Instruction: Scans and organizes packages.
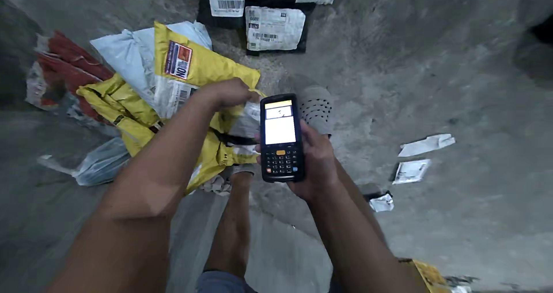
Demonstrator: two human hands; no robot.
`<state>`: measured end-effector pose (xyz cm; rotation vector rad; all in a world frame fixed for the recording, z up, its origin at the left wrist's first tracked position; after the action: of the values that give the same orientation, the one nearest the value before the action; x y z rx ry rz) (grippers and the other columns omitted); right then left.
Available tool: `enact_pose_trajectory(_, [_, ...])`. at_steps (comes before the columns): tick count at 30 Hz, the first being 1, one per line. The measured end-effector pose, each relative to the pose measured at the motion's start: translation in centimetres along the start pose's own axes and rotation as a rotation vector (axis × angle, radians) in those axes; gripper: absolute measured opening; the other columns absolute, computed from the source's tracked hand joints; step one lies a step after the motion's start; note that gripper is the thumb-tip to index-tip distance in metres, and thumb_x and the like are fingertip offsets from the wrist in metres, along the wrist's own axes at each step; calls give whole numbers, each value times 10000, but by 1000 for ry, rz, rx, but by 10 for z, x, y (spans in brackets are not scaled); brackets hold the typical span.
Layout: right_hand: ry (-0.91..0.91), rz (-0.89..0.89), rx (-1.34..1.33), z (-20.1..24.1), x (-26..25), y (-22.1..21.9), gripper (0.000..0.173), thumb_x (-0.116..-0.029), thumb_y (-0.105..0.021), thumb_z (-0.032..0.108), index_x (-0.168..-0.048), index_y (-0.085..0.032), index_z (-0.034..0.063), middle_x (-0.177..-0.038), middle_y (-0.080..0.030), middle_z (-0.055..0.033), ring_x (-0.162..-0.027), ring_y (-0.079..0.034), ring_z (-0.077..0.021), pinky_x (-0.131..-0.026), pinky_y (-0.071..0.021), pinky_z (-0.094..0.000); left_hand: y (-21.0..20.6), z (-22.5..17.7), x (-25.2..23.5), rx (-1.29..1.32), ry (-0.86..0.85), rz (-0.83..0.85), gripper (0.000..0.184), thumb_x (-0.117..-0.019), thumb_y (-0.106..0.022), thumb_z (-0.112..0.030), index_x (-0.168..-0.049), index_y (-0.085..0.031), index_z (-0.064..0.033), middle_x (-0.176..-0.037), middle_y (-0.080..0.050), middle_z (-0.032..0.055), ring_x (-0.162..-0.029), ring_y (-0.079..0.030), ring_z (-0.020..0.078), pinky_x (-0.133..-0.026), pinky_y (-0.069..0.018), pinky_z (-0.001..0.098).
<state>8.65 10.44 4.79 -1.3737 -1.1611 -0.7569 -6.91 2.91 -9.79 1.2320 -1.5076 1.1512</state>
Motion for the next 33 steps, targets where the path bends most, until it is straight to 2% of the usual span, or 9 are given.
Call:
enact_pose_trajectory(2, [3, 11, -36, 0, -1, -1, 656, -1073, -130, 560, -1378, -506, 116, -1194, -655, -239, -1007, -697, -368, -823, -598, -515, 4, -2, -19, -33, -42, -112, 518, -1008, -599, -467, -1262, -661, -20, -1139, -670, 233, -1038, -648, 374, -910, -496, 632])
enact_pose_trajectory(6, [-1, 51, -97, -2, -1, -4, 675, -1066, -133, 576, -1378, -519, 119, -1212, -651, -245, -1004, -700, -375, -823, -602, -518, 50, 3, -55, 405, -84, -605, 628, -968, -654, -259, -1493, -420, -4, -1367, -593, 223, -1250, -600, 328, -1055, -499, 522])
enact_pose_trajectory(9, [-20, 86, -141, -3, -2, -5, 683, -1062, -136, 587, -1363, -530, 119, -1202, -654, -243, -1004, -700, -372, -830, -602, -508, 58, 0, -73, 641, -81, -744, 582, -947, -671, -171, -1465, -452, -23, -1387, -583, 182, -1265, -586, 274, -1054, -504, 470])
enact_pose_trajectory(13, [-24, 189, -211, -3, -2, -8, 681, -1067, -129, 571, -1372, -529, 112, -1230, -638, -252, -1018, -693, -370, -847, -596, -501, 50, -5, -86, 727, -102, -761, 339, -940, -667, -138, -1259, -667, -24, -1219, -675, 157, -1134, -644, 259, -972, -536, 469])
enact_pose_trajectory(20, [-21, 187, -154, -2, -2, -11, 693, -1060, -127, 579, -1385, -514, 104, -1239, -637, -253, -1013, -696, -360, -848, -600, -489, 46, -20, -59, 721, -288, -822, 278, -901, -638, -118, -1146, -604, 9, -1020, -649, 141, -927, -650, 217, -819, -566, 418])
enact_pose_trajectory(24, [-4, 180, -175, 0, -5, -15, 695, -1071, -108, 553, -1380, -491, 63, -1192, -637, -286, -987, -694, -388, -824, -604, -505, 35, -26, -27, 727, -376, -745, 396, -889, -599, -54, -1278, -558, 9, -1110, -688, 158, -973, -706, 228, -837, -616, 451])
enact_pose_trajectory(29, [-67, 146, -185, 0, -4, -20, 673, -1076, -138, 556, -1406, -461, 66, -1206, -624, -294, -1006, -683, -402, -833, -592, -522, 14, -13, -6, 18, -151, -311, 312, -977, -608, -161, -1270, -630, -57, -1152, -676, 192, -1042, -666, 345, -897, -523, 615])
enact_pose_trajectory(31, [-84, 172, -184, -2, -1, -23, 672, -1075, -129, 551, -1404, -466, 72, -1212, -624, -291, -1010, -683, -400, -835, -592, -519, 36, 0, -3, 30, -102, -408, 426, -967, -627, -216, -1362, -594, -60, -1297, -620, 231, -1157, -632, 384, -972, -506, 630])
enact_pose_trajectory(33, [-111, 181, -190, -5, 0, -27, 665, -1077, -131, 546, -1398, -467, 70, -1212, -624, -294, -1006, -686, -404, -829, -595, -518, 80, 10, 1, 264, -111, -691, 556, -966, -654, -237, -1455, -496, -27, -1402, -555, 243, -1236, -596, 370, -1032, -498, 570])
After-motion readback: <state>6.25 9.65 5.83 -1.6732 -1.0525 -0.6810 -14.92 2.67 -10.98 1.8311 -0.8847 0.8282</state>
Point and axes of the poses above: each hand's wrist, its own x-axis away from the middle knuckle, its own y-axis out of the back of the hand, z = x × y, the point moved 8 cm from there along -x, towards the middle knuckle
